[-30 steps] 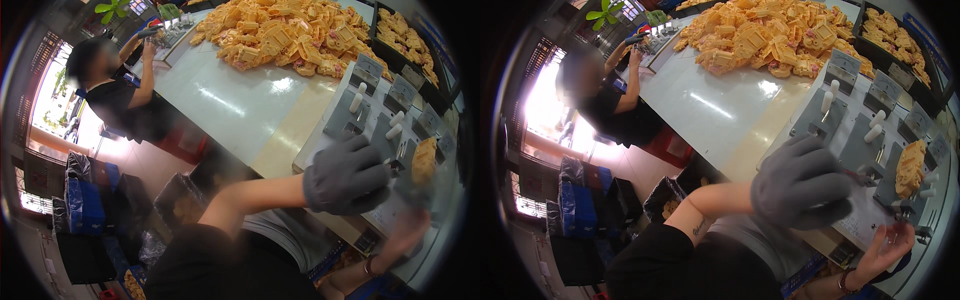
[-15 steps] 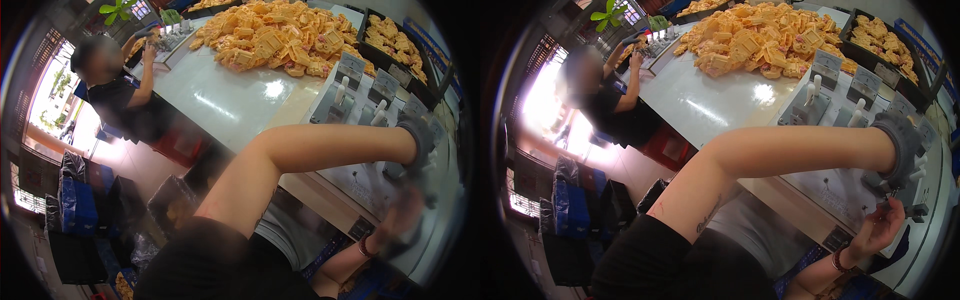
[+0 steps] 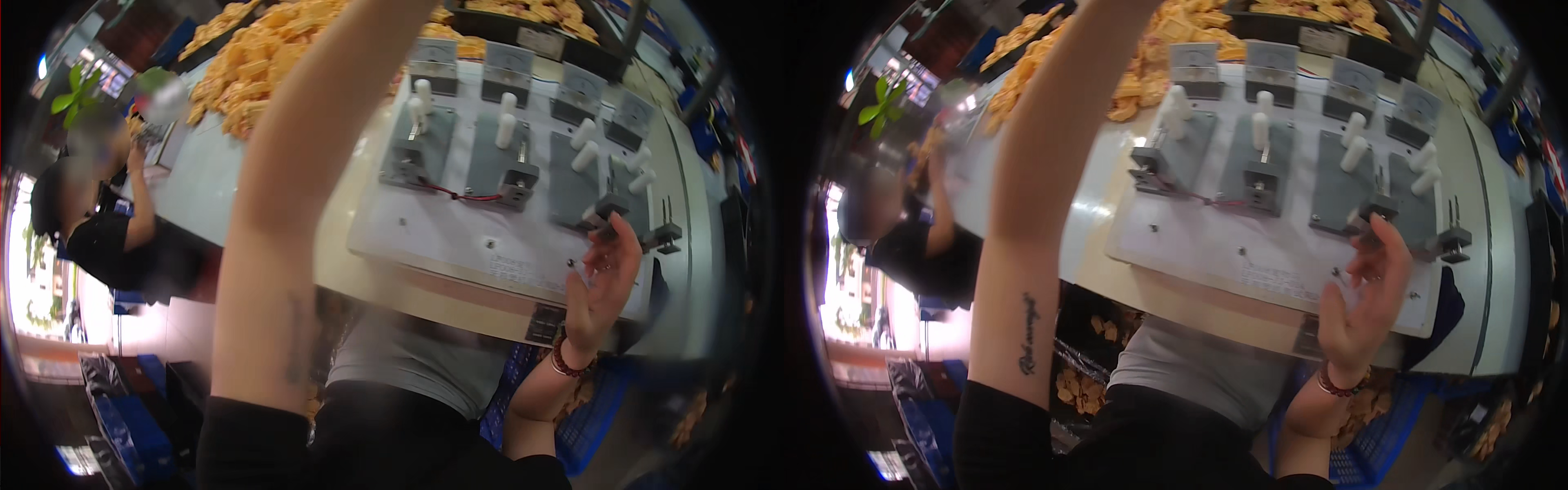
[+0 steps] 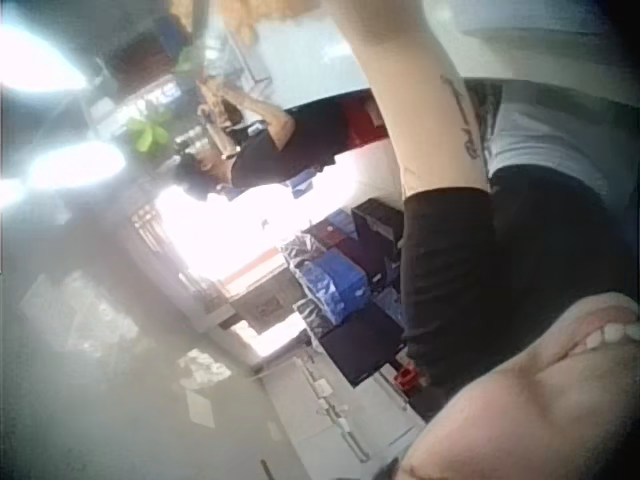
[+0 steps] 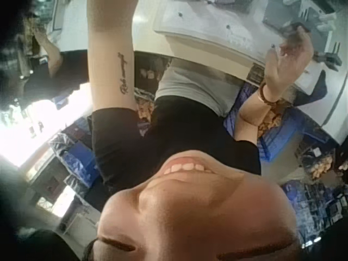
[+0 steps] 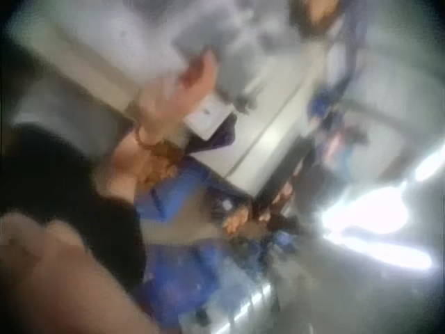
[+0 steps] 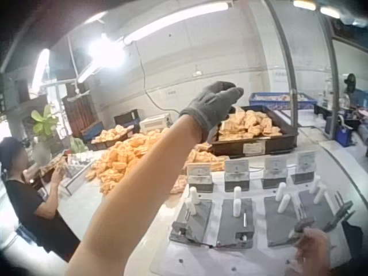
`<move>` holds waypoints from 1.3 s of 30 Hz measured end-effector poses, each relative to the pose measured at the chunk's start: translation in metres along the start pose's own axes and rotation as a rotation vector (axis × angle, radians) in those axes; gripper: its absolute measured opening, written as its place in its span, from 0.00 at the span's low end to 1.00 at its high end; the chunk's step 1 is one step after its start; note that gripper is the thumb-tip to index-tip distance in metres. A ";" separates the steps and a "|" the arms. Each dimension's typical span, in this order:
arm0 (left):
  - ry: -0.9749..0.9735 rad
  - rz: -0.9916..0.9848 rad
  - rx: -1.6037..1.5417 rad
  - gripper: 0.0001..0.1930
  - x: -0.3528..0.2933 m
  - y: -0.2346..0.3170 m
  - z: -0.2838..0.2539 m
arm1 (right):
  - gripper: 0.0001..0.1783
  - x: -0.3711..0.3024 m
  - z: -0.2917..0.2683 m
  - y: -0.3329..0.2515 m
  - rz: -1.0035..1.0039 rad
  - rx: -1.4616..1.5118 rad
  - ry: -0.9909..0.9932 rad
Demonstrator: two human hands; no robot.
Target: Assembling and testing yellow plastic device components using a specialized electrical assembly jig at a factory workbench.
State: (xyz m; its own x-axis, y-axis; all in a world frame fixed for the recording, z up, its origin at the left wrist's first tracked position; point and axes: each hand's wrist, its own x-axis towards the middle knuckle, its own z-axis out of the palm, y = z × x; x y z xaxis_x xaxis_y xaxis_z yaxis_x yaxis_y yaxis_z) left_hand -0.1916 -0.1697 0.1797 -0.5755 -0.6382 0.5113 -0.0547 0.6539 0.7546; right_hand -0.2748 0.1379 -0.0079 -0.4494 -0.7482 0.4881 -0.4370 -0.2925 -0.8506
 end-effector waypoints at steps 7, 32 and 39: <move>0.066 -0.059 0.778 0.17 -0.140 -0.099 -0.105 | 0.46 0.005 0.016 -0.002 0.014 0.140 0.325; 0.457 -0.776 0.811 0.42 -0.157 -0.209 -0.108 | 0.32 0.004 0.157 -0.040 -0.080 0.260 -0.265; 0.692 0.037 0.580 0.26 -0.190 -0.140 -0.130 | 0.30 0.001 0.159 -0.043 -0.122 0.250 -0.339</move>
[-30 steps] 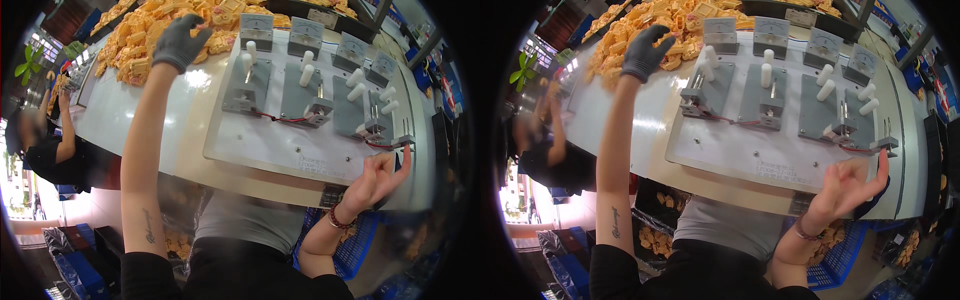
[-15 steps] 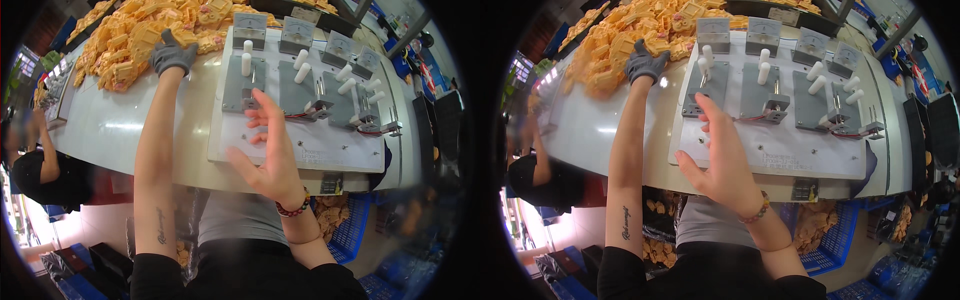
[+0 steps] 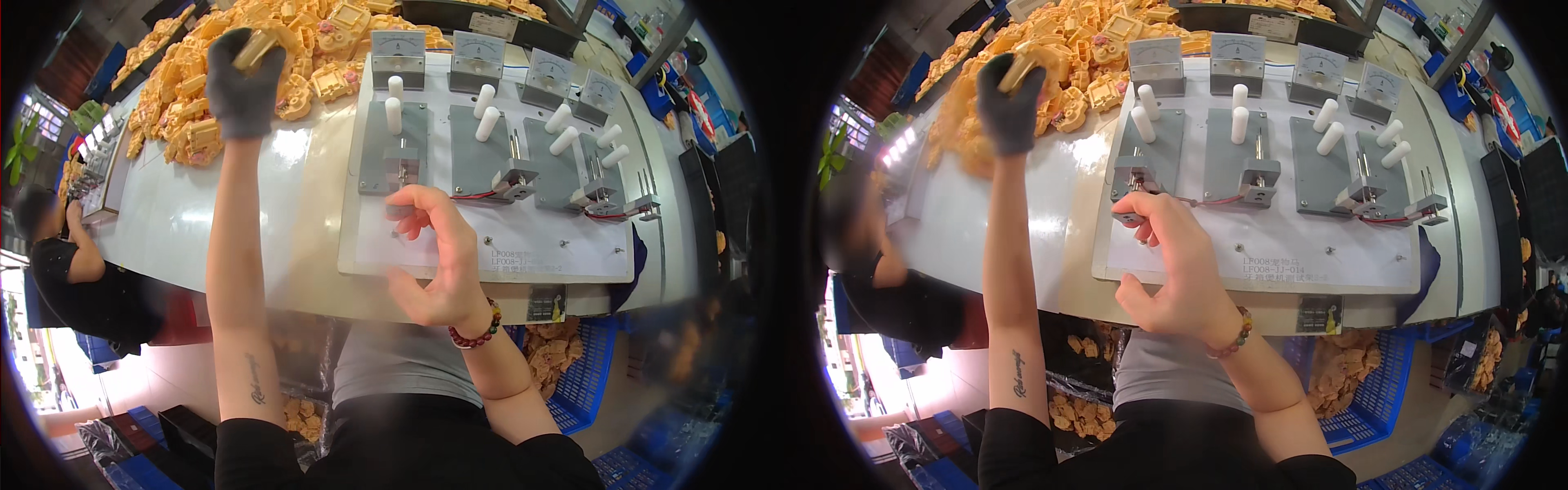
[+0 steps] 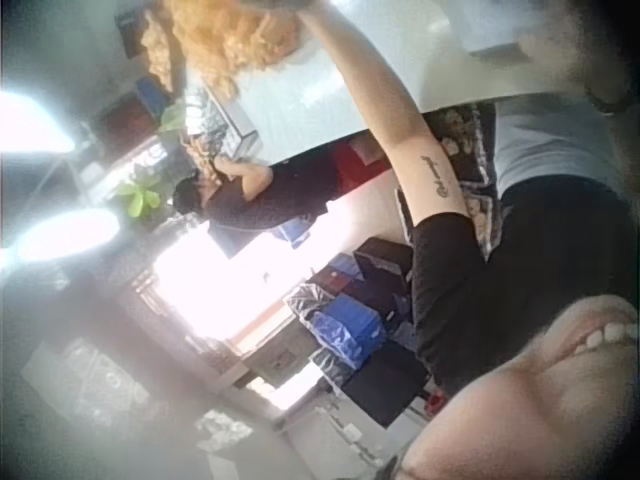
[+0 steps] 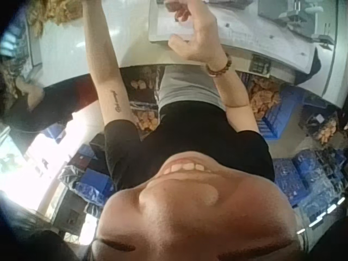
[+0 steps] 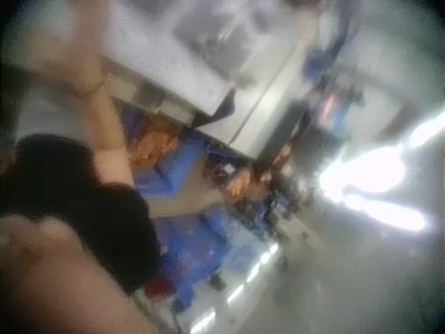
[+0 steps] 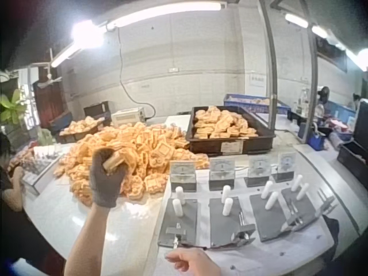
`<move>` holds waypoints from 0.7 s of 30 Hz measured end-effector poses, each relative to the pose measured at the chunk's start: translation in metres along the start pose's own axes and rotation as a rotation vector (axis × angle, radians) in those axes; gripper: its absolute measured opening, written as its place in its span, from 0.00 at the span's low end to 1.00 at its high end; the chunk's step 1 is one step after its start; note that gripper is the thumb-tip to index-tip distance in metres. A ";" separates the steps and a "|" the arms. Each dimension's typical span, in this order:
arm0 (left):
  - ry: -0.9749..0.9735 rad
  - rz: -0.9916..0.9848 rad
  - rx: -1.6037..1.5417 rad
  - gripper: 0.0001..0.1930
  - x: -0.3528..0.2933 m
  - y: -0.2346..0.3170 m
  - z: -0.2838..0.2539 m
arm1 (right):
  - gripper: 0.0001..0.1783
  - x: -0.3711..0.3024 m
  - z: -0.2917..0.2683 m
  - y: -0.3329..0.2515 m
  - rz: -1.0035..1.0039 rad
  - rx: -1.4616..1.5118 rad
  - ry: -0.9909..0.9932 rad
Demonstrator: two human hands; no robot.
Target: Assembling and testing yellow plastic device components using a specialized electrical assembly jig at a factory workbench.
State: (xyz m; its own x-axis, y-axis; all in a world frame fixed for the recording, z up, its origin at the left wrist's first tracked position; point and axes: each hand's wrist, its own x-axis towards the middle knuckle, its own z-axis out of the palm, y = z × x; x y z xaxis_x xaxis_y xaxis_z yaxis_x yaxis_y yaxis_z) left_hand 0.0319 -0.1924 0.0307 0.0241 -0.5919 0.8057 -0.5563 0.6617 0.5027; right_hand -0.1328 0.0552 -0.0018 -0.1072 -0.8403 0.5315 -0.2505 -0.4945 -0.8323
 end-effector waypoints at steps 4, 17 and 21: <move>0.044 0.120 -0.264 0.24 -0.033 0.040 -0.038 | 0.29 0.003 -0.007 -0.001 0.064 0.101 0.005; -0.160 0.052 -0.815 0.24 -0.066 0.077 -0.090 | 0.27 0.003 -0.002 0.002 0.000 0.097 0.062; -0.431 0.262 -0.478 0.19 -0.024 0.077 -0.067 | 0.28 0.001 0.000 0.002 0.006 0.090 0.053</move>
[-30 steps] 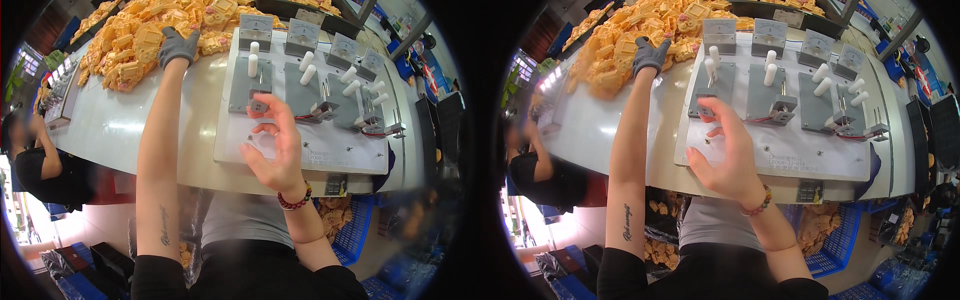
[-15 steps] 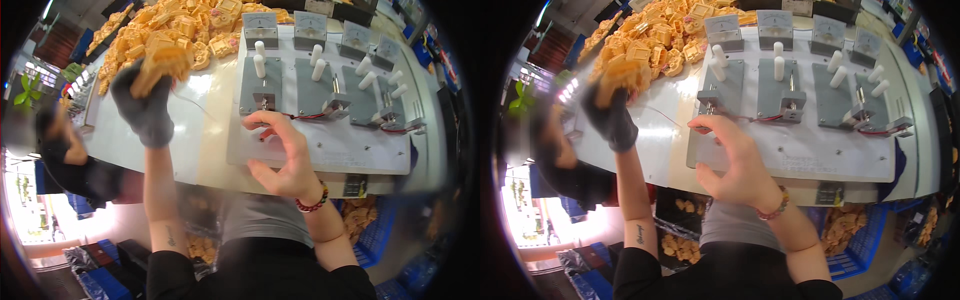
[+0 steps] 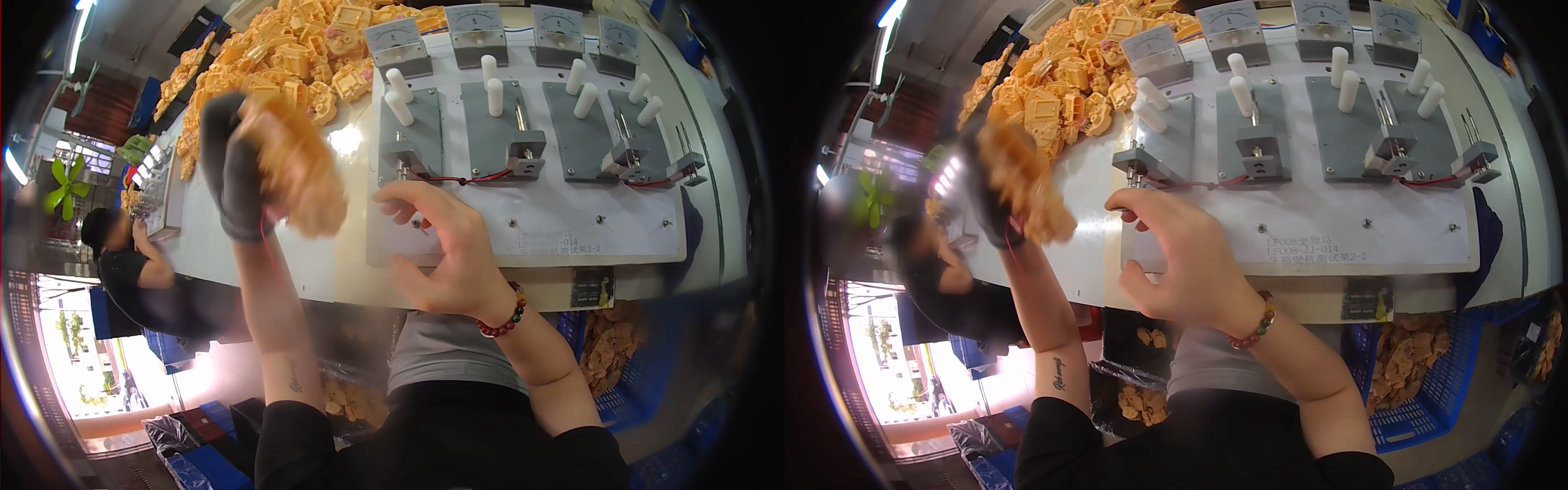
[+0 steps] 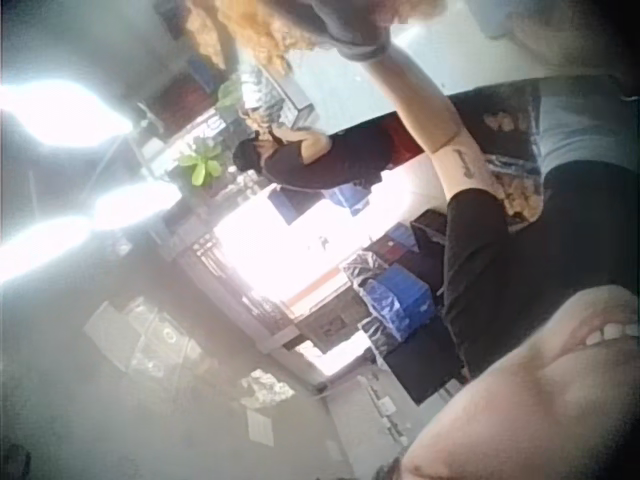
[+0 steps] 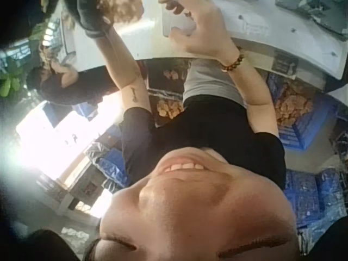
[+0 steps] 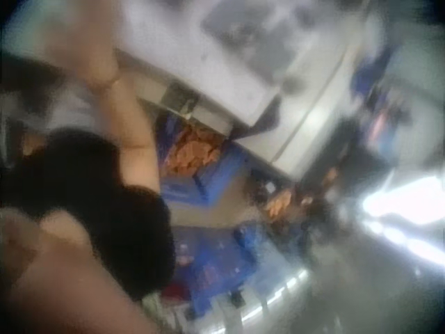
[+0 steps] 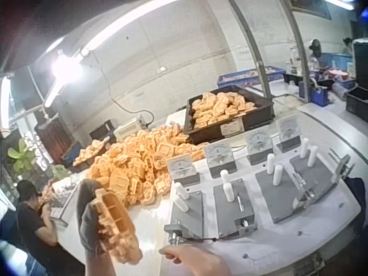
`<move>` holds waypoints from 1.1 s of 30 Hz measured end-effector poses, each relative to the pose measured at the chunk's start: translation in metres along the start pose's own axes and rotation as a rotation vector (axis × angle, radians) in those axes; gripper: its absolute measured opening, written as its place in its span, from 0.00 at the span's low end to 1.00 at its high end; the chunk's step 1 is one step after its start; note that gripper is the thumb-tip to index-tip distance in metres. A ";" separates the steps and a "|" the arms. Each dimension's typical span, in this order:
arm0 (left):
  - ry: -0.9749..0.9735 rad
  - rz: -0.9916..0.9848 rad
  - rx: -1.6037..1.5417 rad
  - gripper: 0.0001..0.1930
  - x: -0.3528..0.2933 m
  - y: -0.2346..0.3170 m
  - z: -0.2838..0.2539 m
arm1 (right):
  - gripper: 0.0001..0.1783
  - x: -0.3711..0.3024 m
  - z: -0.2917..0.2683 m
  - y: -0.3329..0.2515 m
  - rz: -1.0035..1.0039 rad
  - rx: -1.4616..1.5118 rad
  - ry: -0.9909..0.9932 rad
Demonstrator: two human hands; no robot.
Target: Assembling and testing yellow plastic device components using a specialized electrical assembly jig at a factory workbench.
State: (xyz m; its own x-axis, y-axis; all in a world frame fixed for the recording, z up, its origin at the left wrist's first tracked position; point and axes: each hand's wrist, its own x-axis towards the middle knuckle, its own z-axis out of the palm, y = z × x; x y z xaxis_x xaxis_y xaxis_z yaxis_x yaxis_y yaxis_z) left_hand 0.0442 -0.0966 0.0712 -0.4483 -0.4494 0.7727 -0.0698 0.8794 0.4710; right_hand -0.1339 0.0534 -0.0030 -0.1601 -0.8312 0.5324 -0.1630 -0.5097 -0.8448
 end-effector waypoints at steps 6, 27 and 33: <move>-0.879 0.399 0.329 0.15 0.120 -0.065 0.021 | 0.29 0.000 0.001 0.001 -0.025 0.018 -0.010; -1.148 0.285 0.701 0.09 0.092 -0.077 0.082 | 0.30 -0.001 -0.001 0.002 0.018 0.067 -0.018; -0.418 -0.571 0.968 0.22 0.044 -0.115 0.036 | 0.35 -0.022 -0.025 -0.021 0.179 0.264 -0.057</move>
State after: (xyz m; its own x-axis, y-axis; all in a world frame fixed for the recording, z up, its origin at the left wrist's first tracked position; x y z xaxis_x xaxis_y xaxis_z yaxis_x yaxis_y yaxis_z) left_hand 0.0002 -0.2123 0.0356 -0.3771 -0.8848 0.2738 -0.9137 0.4037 0.0461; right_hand -0.1516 0.0882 0.0046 -0.1076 -0.9203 0.3762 0.1222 -0.3877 -0.9136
